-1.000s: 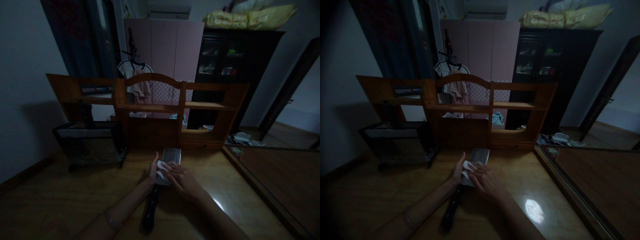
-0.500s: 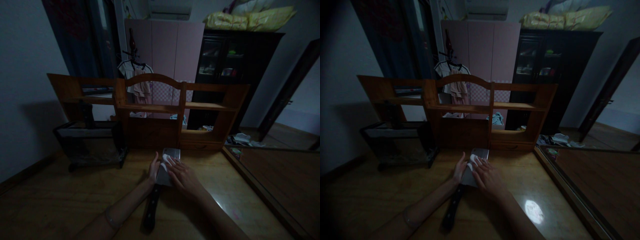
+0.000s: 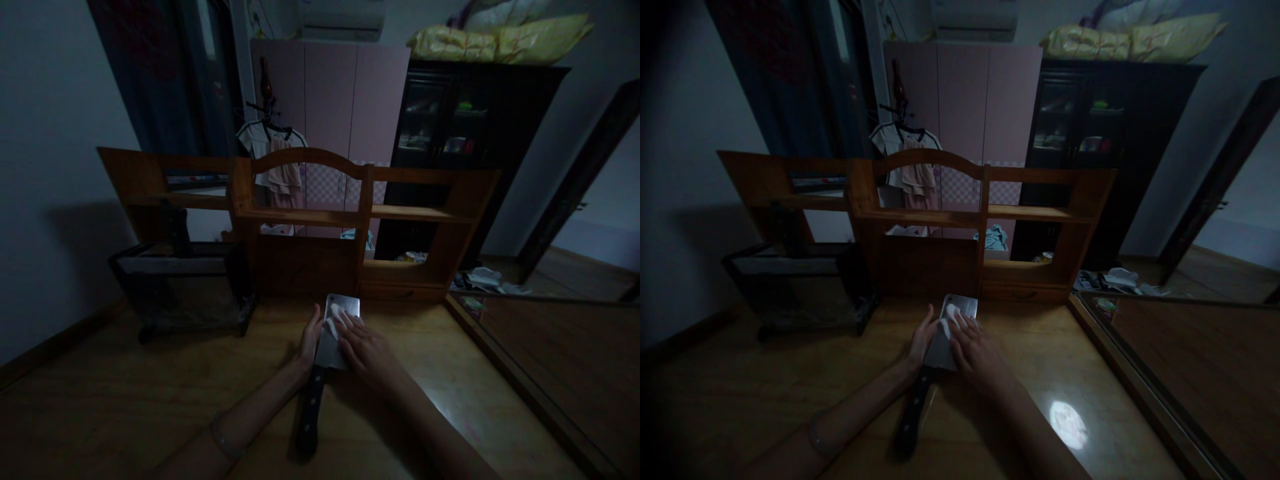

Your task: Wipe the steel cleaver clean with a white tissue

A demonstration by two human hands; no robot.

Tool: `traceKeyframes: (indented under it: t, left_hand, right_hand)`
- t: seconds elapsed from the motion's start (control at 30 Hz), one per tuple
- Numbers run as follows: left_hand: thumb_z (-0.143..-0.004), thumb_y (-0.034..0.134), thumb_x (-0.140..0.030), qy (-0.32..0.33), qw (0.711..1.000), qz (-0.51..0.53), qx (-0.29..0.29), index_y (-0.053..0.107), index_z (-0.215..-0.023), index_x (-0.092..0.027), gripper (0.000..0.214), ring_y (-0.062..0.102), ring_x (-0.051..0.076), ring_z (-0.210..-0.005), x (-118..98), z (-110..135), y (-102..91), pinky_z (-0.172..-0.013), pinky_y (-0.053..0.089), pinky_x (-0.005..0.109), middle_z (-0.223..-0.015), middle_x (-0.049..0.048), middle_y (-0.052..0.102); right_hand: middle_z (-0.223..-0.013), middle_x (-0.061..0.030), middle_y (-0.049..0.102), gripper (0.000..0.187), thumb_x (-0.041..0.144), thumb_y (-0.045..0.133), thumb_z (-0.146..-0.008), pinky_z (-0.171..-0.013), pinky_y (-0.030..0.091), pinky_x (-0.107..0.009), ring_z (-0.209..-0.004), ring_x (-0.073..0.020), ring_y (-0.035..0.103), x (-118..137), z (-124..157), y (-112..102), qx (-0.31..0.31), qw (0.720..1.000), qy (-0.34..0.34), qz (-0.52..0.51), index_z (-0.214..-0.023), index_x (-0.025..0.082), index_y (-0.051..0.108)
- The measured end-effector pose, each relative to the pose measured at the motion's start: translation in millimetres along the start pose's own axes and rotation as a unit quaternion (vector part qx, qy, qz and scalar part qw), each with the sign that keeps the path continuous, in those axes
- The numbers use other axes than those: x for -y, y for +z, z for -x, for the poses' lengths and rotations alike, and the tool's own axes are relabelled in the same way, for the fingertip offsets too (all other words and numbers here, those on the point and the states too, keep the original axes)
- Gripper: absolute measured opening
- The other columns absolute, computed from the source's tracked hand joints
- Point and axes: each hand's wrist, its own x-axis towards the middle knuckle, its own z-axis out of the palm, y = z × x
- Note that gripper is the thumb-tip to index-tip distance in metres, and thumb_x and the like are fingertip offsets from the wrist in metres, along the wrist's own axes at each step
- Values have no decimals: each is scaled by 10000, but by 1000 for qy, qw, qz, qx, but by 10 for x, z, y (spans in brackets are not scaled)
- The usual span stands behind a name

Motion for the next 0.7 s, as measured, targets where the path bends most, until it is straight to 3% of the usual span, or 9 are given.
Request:
traceKeyframes:
  t: [0.2,0.4,0.57,0.7]
  left_hand:
    - [-968,369,-593,15,1000,-16,3,648,-1168,-60,634,688,260,-839,18,9,14,-863,493,342,-932,154,713]
    - [-995,312,-564,32,999,-23,3,658,-1121,-35,645,659,204,-678,30,18,64,-727,505,292,-848,143,705]
    - [-1015,264,-529,42,999,-10,8,638,-1189,-38,641,683,246,-890,28,83,207,-883,489,329,-932,157,712]
    - [-987,401,-516,52,998,-13,-37,682,-1004,-64,532,693,253,-855,36,101,203,-848,506,329,-844,143,712]
  right_hand:
    - [-1536,-62,332,436,240,336,-1048,-1153,340,-488,-1416,-235,302,-161,30,41,-41,998,47,1,-1476,237,414]
    - [-1548,-88,293,458,284,308,-1060,-1158,317,-514,-1432,-254,250,-212,47,72,-51,994,92,34,-1507,200,361]
    - [-1566,-78,247,476,304,306,-1064,-1177,279,-507,-1446,-240,211,-119,26,83,-21,997,57,41,-1529,202,311]
    - [-1588,-16,174,489,315,301,-1072,-1199,257,-453,-1461,-201,159,63,5,14,18,1000,-1,-6,-1552,255,232]
